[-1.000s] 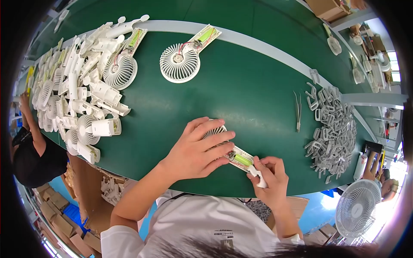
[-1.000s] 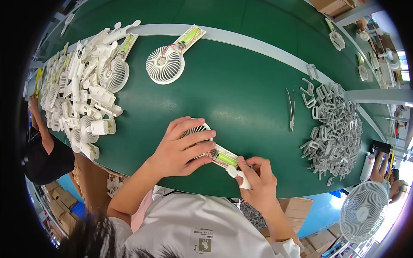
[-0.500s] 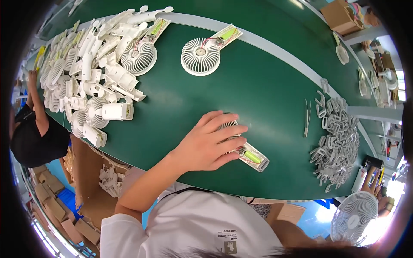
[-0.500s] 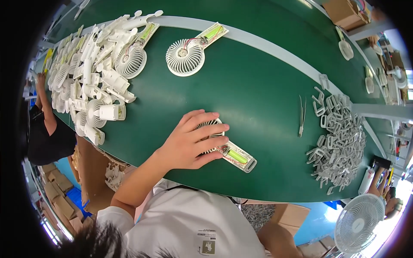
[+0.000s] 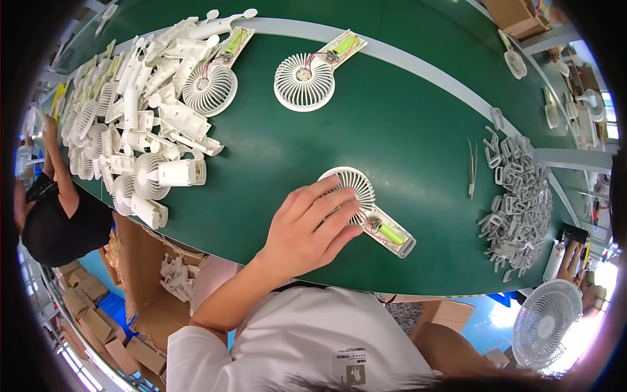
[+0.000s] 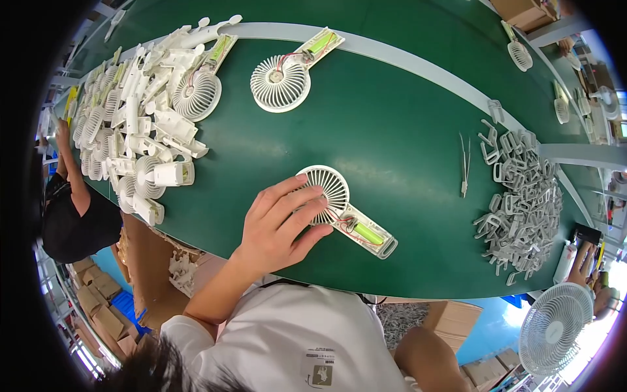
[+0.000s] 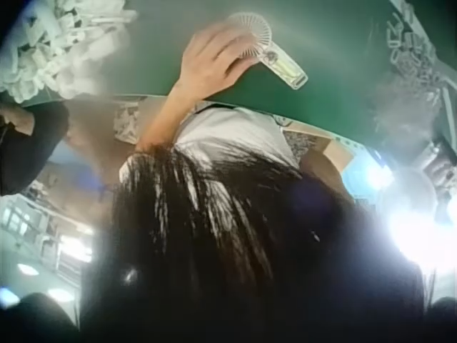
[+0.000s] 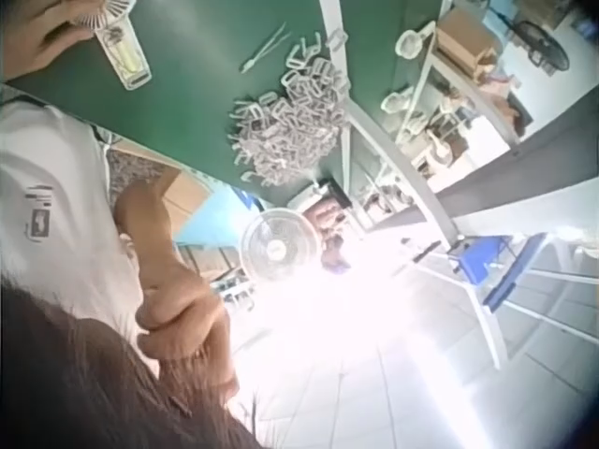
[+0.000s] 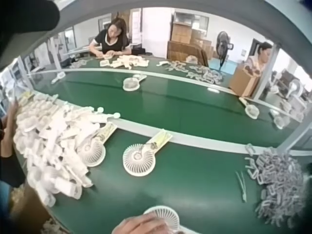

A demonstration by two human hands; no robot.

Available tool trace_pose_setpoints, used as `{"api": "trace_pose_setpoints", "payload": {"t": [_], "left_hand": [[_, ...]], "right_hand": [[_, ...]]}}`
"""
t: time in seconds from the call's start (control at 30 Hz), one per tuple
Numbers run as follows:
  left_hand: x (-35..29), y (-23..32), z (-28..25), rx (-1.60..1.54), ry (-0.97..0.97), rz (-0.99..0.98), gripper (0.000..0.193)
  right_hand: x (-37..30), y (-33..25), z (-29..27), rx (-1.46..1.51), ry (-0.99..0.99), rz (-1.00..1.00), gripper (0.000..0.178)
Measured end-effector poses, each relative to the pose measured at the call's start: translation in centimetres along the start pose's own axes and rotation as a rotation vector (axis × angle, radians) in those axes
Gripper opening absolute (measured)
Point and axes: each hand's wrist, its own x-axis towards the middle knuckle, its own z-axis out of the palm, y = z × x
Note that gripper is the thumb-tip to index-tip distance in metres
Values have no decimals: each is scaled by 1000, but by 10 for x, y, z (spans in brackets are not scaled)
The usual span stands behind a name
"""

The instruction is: Assemble handheld fans by attaching components like the fan head, motor, and handle at a factory workstation.

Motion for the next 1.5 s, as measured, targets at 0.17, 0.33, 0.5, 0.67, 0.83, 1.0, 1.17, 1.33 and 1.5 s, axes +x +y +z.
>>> {"api": "trace_pose_setpoints", "payload": {"t": [0.17, 0.33, 0.5, 0.67, 0.83, 1.0, 1.17, 1.33, 1.5], "left_hand": [[-4, -5, 3, -75, -16, -25, 36], [7, -4, 4, -163, -35, -20, 37], [15, -4, -3, -141, -103, -31, 30], [23, -5, -11, -129, -157, -7, 29], [21, -5, -9, -134, -201, -13, 27], [-9, 20, 7, 168, -209, 77, 42], [-15, 10, 5, 172, -335, 140, 57], [-17, 12, 3, 196, -394, 133, 62], [-27, 14, 11, 181, -315, 64, 64]], "right_hand": [[-35, 77, -34, -1118, -55, 1093, 30], [-96, 135, -34, -1286, -175, 883, 23], [-98, 145, -40, -1210, -121, 888, 20], [-81, 142, -58, -965, -97, 1093, 18], [-78, 142, -63, -831, 19, 1291, 17], [-83, 145, -49, -1214, -53, 1233, 19], [-68, 134, -71, -911, -75, 1310, 20], [-33, 110, -79, -707, 129, 1407, 19], [-36, 103, -58, -1095, -365, 1300, 63]]}}
